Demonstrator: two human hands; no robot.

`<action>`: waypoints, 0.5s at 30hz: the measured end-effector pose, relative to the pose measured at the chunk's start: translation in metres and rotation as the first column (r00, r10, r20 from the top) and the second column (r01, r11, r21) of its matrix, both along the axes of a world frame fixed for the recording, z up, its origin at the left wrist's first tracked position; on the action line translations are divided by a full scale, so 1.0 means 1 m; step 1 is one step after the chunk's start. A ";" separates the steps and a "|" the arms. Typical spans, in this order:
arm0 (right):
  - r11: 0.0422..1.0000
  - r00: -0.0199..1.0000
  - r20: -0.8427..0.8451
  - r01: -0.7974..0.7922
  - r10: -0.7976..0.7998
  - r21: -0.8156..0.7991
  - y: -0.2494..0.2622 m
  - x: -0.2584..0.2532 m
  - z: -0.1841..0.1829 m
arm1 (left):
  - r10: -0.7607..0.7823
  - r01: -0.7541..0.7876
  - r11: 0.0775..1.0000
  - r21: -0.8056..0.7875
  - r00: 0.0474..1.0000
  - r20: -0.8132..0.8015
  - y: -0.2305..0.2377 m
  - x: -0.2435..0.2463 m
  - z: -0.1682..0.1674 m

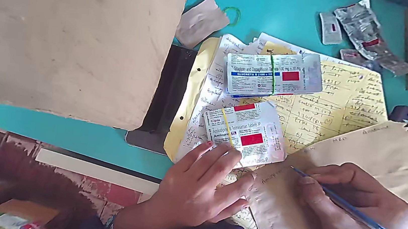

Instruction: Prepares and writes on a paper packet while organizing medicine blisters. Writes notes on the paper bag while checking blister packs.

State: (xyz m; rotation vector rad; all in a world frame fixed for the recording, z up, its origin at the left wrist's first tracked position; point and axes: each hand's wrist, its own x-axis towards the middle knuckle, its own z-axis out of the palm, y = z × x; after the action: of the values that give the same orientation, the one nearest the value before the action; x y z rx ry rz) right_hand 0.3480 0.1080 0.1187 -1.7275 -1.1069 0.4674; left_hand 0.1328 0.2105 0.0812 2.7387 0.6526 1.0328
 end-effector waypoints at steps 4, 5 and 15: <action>0.998 0.998 0.000 -0.059 0.059 0.011 0.001 -0.001 0.000 | 0.002 -0.002 1.000 -0.001 1.000 -0.003 0.000 0.000 0.001; 0.998 0.998 0.006 -0.058 0.058 0.005 0.002 -0.002 0.000 | 0.002 -0.002 1.000 -0.002 1.000 -0.003 0.000 0.000 0.001; 0.998 0.999 0.017 -0.049 0.049 -0.034 0.003 0.013 0.005 | 0.000 0.000 1.000 0.006 1.000 0.006 0.000 0.000 0.000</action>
State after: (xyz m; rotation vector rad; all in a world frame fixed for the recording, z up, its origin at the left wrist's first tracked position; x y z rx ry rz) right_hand 0.3615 0.1114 0.1238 -1.7398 -1.1624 0.5037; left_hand 0.1328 0.2109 0.0808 2.7395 0.6497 1.0437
